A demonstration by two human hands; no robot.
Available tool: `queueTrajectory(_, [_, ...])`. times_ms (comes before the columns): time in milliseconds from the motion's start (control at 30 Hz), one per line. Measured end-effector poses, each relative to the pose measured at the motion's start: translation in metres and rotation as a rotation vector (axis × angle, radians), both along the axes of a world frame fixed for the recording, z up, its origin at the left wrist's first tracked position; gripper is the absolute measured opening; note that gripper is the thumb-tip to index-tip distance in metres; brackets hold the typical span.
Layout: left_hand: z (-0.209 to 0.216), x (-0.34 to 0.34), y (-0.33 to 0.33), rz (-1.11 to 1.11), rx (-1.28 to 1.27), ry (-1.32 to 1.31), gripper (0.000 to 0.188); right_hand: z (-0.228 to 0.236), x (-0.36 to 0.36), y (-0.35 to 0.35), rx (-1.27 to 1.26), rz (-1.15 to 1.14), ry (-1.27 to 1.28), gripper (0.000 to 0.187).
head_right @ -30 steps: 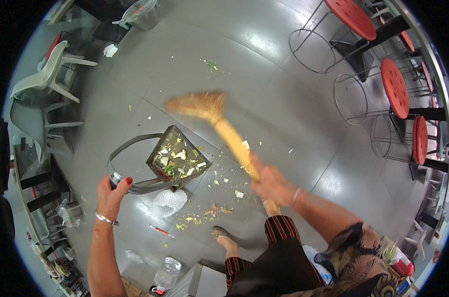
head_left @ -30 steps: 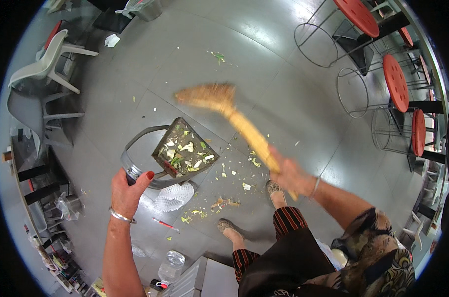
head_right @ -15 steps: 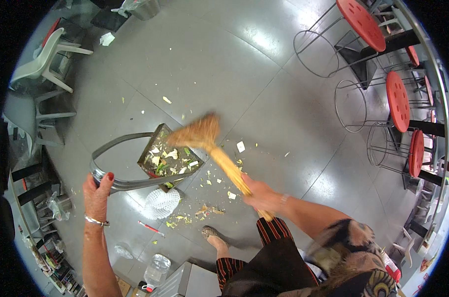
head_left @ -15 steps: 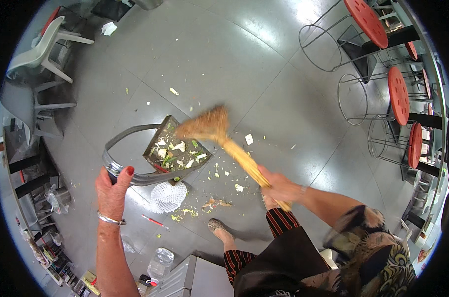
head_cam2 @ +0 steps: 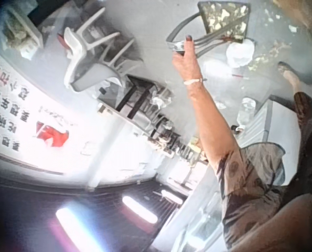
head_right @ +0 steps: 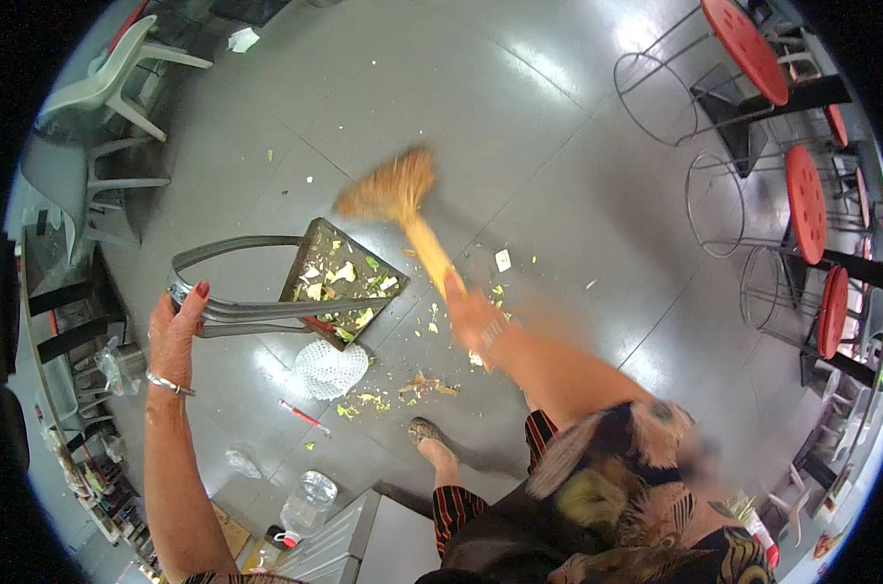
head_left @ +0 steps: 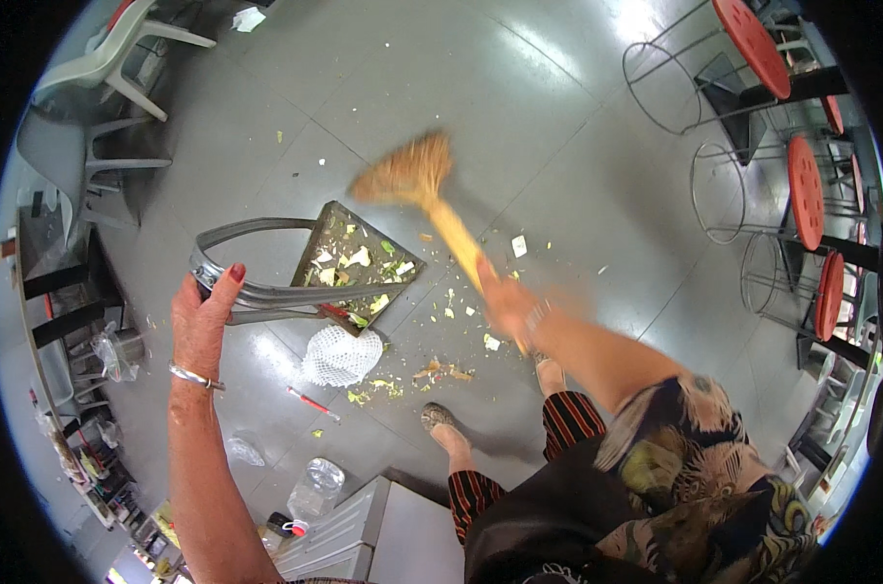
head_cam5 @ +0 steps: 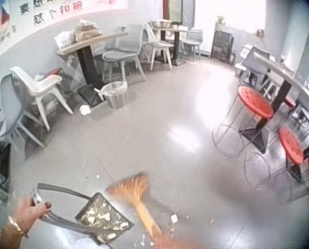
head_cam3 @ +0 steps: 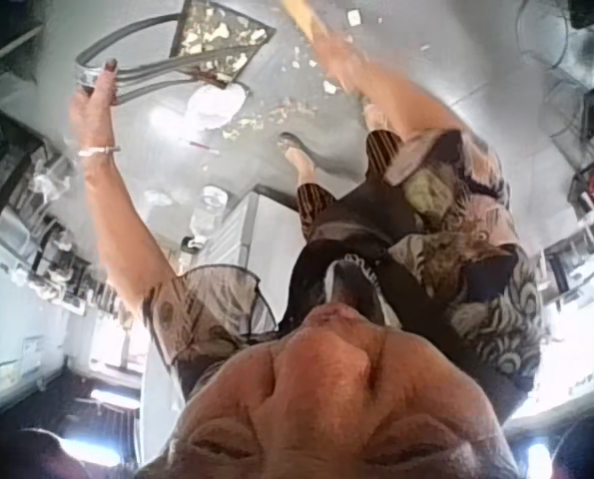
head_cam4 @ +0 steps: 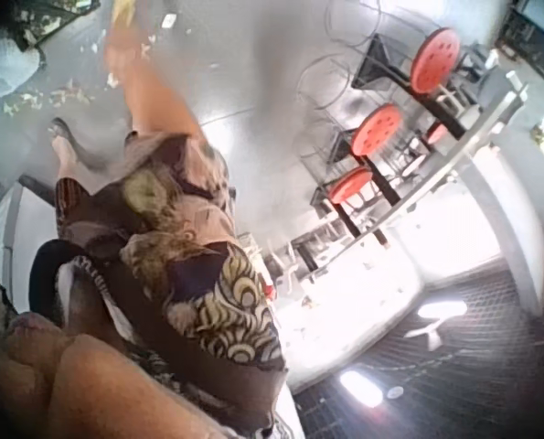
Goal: The person sweeps the floor of a small shop or storage area using a traditional straw broom. They move chairs and stools out of the way to access the floor, sweep debris into a pile, and then use a dustpan to collect the dirt.
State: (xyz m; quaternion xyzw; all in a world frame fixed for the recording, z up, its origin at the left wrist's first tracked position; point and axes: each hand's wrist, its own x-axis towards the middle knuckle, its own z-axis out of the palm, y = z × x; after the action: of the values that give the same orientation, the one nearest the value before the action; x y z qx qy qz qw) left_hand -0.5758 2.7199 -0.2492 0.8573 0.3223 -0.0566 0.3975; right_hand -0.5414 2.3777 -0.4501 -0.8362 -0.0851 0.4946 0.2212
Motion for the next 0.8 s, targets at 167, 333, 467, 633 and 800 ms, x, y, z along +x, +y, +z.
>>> queueTrajectory(167, [0.015, -0.013, 0.004, -0.065, -0.062, 0.046, 0.039, 0.067, -0.118, -0.106, 0.214, -0.039, 0.06, 0.072])
queueTrajectory(333, [0.035, -0.026, 0.0, -0.284, -0.013, 0.176, 0.028, 0.146, -0.191, -0.154, 0.0, -0.659, 0.113, 0.075])
queueTrajectory(467, [0.035, -0.04, -0.022, -0.435, -0.012, 0.217, 0.024, 0.115, -0.192, -0.169, -0.174, -0.995, 0.055, 0.069])
queueTrajectory(633, [0.02, -0.059, -0.05, -0.456, -0.163, 0.086, 0.026, 0.043, -0.205, -0.089, -0.198, -0.873, 0.084, 0.072])
queueTrajectory(800, [0.014, -0.064, -0.045, -0.475, -0.162, 0.03, 0.028, 0.073, -0.24, 0.03, 0.203, -0.824, 0.39, 0.085])
